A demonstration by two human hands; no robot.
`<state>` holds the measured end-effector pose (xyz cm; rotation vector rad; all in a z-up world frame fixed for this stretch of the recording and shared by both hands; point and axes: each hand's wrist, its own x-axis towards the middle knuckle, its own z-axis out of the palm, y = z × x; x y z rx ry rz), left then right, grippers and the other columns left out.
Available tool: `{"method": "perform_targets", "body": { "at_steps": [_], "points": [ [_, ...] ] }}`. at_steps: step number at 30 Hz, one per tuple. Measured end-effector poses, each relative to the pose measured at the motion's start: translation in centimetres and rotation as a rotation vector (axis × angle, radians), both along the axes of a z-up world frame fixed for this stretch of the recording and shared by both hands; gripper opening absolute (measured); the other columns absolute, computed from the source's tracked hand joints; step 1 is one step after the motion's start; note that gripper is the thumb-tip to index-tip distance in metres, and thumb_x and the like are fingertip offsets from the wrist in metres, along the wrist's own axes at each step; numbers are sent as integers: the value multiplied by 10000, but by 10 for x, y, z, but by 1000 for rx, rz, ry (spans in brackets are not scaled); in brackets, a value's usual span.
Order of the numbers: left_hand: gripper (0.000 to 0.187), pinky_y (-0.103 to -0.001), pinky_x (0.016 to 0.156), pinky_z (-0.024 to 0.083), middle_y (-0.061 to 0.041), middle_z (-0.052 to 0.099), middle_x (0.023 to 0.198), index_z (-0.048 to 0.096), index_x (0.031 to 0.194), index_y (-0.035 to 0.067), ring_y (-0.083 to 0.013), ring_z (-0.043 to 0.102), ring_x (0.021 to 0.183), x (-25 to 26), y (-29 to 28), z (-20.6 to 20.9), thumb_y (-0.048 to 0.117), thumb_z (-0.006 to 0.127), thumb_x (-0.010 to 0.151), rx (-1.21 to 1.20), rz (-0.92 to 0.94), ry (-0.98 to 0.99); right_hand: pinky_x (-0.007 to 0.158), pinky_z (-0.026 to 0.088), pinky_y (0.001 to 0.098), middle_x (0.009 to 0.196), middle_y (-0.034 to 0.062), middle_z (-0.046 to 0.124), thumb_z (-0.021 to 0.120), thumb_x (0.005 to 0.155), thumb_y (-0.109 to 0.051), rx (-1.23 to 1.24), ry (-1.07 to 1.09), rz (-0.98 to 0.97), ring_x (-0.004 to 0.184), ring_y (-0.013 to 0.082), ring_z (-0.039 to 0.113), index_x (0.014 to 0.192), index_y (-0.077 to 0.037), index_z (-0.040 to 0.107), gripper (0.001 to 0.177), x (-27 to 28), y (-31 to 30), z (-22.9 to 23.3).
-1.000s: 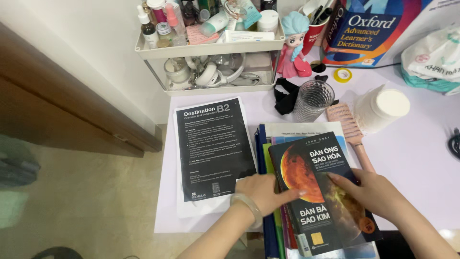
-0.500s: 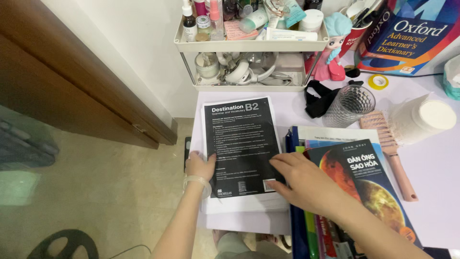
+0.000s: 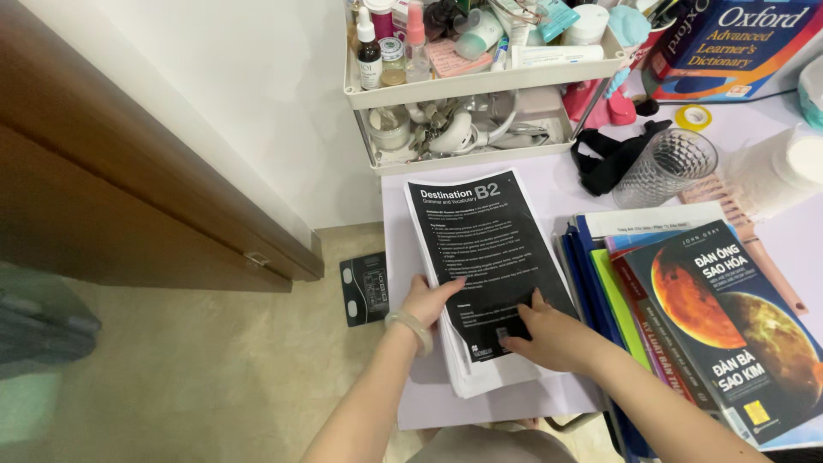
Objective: The person organizes a cluttered desk by coiling a charging cable, discarding a small bottle, and rearranging books and cosmetic items. They move books from a stack onto a shelf and reposition skincare products on a tiered organizer.
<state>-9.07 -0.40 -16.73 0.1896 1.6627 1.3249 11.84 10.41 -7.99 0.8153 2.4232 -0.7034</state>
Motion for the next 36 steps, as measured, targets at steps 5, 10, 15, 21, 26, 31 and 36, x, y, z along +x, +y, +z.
{"method": "perform_targets", "body": {
  "at_steps": [5,10,15,21,26,31,36],
  "points": [
    [598,-361,928,578,-177,705,1218,502,1316,-63,-275,704,1098,-9,-1,-18,122,767,813,143,-50,-93,1053,515,384,1386,264,630,614,856,-538,-12,53,-287,1217,410,670,1405,-18,550,759,-4,-1,8],
    [470,-302,983,506,-110,731,1236,598,1316,-13,-194,688,1128,-29,-22,20,105,735,882,134,-280,314,999,529,395,1372,238,620,756,819,-519,-23,396,-676,1192,328,660,1432,17,511,850,-4,24,-17],
    [499,-321,973,539,-97,719,1217,565,1340,-6,-173,680,1098,-64,-71,93,122,725,885,346,-366,71,983,507,388,1355,140,637,778,834,-341,-652,640,-1002,1207,227,623,1428,-57,462,731,-19,25,-21],
    [461,-292,981,532,-78,710,1219,570,1322,-6,-130,655,1099,-79,-84,132,170,723,925,472,-376,225,948,534,342,1214,108,711,692,887,-97,-903,1077,-939,1082,186,677,1281,-2,627,410,-40,6,44],
    [416,-310,936,559,-100,730,1174,595,1277,-40,-159,675,1057,-65,-72,140,166,747,949,598,-238,389,954,530,325,1202,80,707,667,908,15,-567,1318,-670,1085,160,672,1252,13,644,344,-19,0,67],
    [754,-326,946,562,-142,608,1250,325,1394,-28,-188,653,1116,-33,-64,147,210,822,878,807,0,506,966,524,336,1171,95,713,686,900,38,-494,1287,-717,1073,174,669,1215,32,649,316,4,-3,41],
    [733,-336,942,562,-178,612,1269,320,1438,-47,-218,658,1112,-20,-62,149,230,770,931,789,1,575,938,499,317,1142,53,699,690,882,-31,-387,1209,-865,1062,145,641,1195,-9,638,318,5,-14,27]
  ]
}}
